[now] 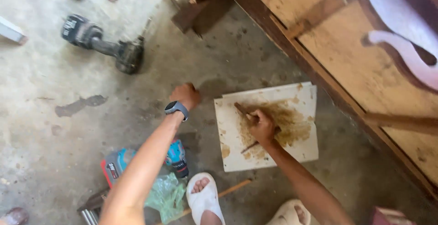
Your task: Repairing the wooden frame of a piece of furniture by gluing and nailing reinforcement blocks.
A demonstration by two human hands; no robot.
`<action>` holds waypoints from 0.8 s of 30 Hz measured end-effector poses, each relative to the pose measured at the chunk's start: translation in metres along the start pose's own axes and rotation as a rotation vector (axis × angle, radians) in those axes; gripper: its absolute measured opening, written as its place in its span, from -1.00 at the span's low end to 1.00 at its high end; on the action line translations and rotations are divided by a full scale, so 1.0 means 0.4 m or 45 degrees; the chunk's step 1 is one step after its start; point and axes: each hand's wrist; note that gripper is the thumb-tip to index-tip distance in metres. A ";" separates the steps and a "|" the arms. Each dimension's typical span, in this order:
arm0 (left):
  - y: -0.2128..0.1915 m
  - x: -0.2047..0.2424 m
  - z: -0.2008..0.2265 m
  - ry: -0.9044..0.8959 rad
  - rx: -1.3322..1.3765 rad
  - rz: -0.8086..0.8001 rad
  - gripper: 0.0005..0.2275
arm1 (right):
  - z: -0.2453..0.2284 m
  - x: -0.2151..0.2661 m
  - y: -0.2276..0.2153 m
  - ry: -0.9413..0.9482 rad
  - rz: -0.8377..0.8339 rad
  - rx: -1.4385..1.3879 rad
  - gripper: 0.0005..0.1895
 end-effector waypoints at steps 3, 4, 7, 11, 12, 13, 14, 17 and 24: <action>-0.037 -0.050 -0.060 -0.039 0.111 0.235 -0.64 | -0.031 -0.120 0.054 0.178 -0.069 -0.203 -0.80; -0.040 -0.073 -0.078 0.021 0.164 0.326 -0.40 | -0.046 -0.185 0.058 0.168 -0.069 -0.254 -0.80; -0.022 -0.097 -0.095 0.091 -0.031 0.210 0.07 | -0.086 -0.479 0.056 -0.352 -0.030 -0.125 -0.78; 0.022 -0.116 -0.093 0.131 -0.044 0.174 0.18 | -0.030 -0.778 0.166 -0.980 -0.050 0.109 -0.80; 0.023 -0.123 -0.099 0.134 -0.023 0.117 0.19 | -0.032 -0.825 0.182 -1.061 -0.102 0.213 -0.85; 0.025 -0.130 -0.104 0.138 -0.001 0.059 0.20 | -0.033 -0.872 0.198 -1.140 -0.153 0.318 -0.84; 0.031 -0.145 -0.111 0.133 0.013 0.063 0.20 | -0.031 -0.901 0.219 -1.154 -0.160 0.317 -0.84; 0.054 -0.162 -0.132 0.159 0.054 0.055 0.25 | -0.020 -0.958 0.287 -1.229 -0.215 0.380 -0.81; 0.028 -0.171 -0.115 0.110 0.112 -0.041 0.22 | 0.117 -1.019 0.415 -1.309 -0.181 0.456 -0.84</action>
Point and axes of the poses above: each hand's wrist, its own x-axis away from the middle knuckle, its own y-axis out of the palm, z = x × y, and after that the axes turned 6 degrees about x, right-handed
